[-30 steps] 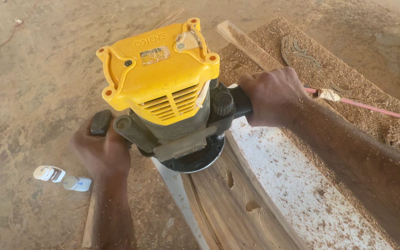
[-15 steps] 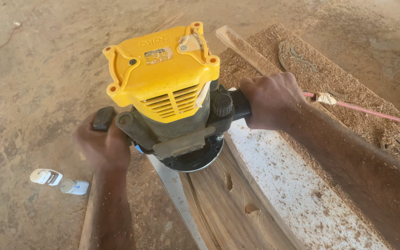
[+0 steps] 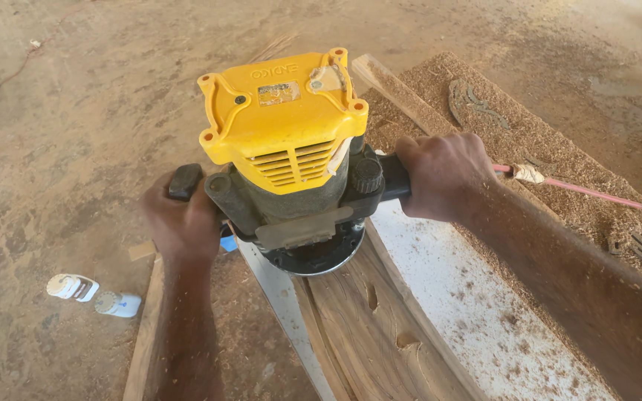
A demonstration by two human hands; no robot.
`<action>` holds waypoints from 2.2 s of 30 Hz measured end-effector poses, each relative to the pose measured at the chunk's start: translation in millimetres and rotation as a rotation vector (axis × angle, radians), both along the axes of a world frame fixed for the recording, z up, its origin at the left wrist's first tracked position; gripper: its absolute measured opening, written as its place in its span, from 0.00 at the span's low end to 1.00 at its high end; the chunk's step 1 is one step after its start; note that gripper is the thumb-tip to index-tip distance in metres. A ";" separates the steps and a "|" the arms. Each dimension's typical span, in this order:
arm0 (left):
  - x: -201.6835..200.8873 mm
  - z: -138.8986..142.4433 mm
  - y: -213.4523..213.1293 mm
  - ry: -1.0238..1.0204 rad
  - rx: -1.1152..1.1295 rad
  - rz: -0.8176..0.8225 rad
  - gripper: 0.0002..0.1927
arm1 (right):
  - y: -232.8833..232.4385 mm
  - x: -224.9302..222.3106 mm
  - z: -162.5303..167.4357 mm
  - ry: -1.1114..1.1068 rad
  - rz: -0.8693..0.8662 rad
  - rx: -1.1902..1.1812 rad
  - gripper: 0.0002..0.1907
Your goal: The person uses a yellow electric router to carve a decorative pattern into a long wooden plank. The person guides the router along the wood, creating a recessed design while sawdust accumulates on the surface.
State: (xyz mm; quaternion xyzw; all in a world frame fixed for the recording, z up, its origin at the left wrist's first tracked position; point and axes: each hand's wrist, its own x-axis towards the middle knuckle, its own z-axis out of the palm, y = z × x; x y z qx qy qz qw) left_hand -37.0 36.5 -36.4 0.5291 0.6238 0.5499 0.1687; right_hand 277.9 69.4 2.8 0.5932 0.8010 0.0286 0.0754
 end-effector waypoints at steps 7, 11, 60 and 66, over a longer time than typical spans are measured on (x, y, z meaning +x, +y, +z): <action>-1.1 2.6 9.0 0.000 0.003 -0.030 0.14 | -2.3 3.2 -3.9 -0.014 -0.042 -0.041 0.10; -1.7 2.9 13.7 0.033 -0.048 -0.007 0.16 | -5.7 4.5 -5.7 -0.005 -0.048 -0.012 0.10; 19.1 1.8 67.7 -0.183 -0.094 -0.259 0.08 | -39.3 15.0 8.5 -0.033 -0.333 -0.069 0.11; 22.5 6.2 68.3 -0.116 -0.191 -0.233 0.07 | -43.9 19.6 7.7 -0.007 -0.337 -0.037 0.10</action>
